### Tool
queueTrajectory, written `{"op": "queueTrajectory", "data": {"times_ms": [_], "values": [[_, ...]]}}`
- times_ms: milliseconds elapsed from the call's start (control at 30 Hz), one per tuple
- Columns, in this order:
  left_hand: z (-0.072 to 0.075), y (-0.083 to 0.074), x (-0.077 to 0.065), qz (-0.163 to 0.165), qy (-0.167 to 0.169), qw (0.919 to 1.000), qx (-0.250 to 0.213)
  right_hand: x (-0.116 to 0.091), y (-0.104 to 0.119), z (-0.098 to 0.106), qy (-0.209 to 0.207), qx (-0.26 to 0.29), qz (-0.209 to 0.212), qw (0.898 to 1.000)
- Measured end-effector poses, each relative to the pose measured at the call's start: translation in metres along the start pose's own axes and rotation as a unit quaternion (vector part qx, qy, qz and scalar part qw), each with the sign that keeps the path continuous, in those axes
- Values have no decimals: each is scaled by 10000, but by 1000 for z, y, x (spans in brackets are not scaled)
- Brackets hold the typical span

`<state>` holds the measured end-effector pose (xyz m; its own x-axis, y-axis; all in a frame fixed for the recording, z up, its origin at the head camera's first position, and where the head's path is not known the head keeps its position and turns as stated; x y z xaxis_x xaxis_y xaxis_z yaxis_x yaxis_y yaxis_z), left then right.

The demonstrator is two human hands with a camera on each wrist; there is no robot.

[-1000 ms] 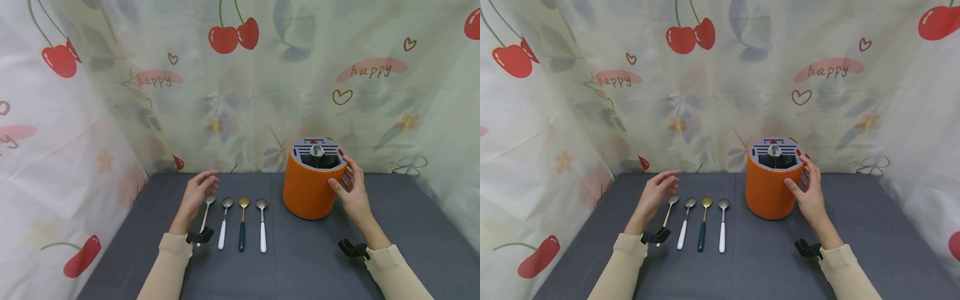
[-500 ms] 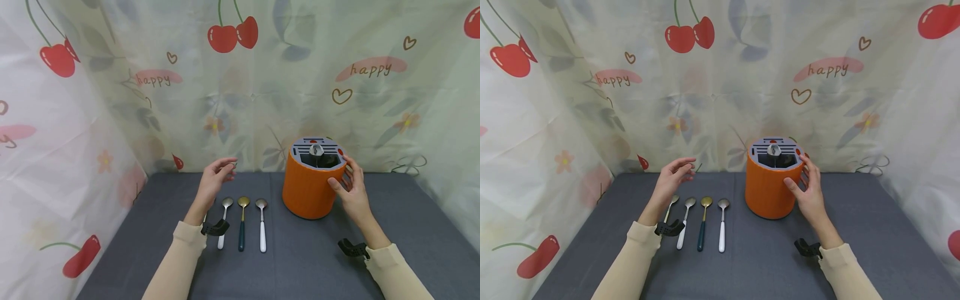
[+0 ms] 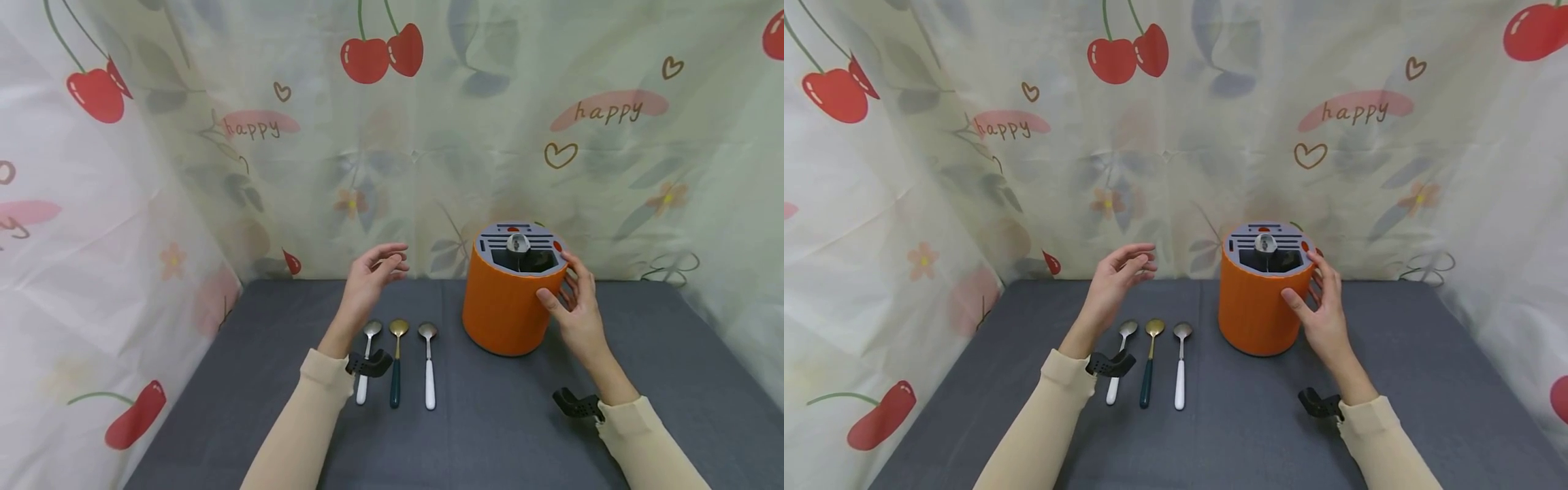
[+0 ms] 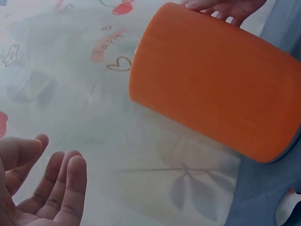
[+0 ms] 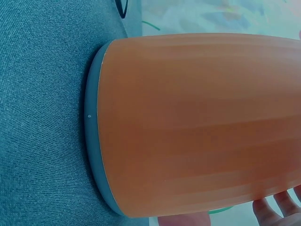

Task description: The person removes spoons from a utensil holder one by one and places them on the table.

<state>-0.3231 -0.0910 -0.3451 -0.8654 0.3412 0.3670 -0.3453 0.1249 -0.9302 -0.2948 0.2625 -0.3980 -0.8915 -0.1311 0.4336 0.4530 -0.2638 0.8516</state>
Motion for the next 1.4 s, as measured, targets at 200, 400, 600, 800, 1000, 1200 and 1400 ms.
{"op": "queueTrajectory", "data": {"times_ms": [200, 400, 600, 800, 1000, 1200, 1400], "values": [[-15, -13, 9, -168, 231, 9995, 148, 1, 0, -1, 19, 6, 7, 10000], [-30, -30, 20, -275, 433, 9981, 347, 0, 0, 0, 9, 24, 17, 10000], [-46, -42, 32, -419, 596, 9973, 118, 1, -1, 1, -15, 74, -18, 10000], [-62, -48, 40, -537, 765, 9956, -91, 1, -1, 1, 4, 79, -30, 10000], [-77, -48, 48, -486, 1004, 9933, -285, 1, -3, 0, 31, 110, -22, 9999], [-93, -48, 57, -353, 1220, 9916, -233, 1, -2, 0, 43, 126, -5, 9999], [-104, -45, 65, -203, 1308, 9912, -71, 1, 0, 0, 34, 55, 1, 10000]]}}
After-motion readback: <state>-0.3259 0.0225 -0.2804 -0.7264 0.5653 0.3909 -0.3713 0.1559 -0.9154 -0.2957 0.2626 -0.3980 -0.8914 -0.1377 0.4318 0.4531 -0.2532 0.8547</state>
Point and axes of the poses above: each hand's wrist, its own x-axis towards the middle knuckle, its own z-axis out of the back of the hand, y = z × x, the point moved 6 cm from there along x, towards the middle knuckle, and after that the axes turned 10 degrees about y, right-handed, at the moved point
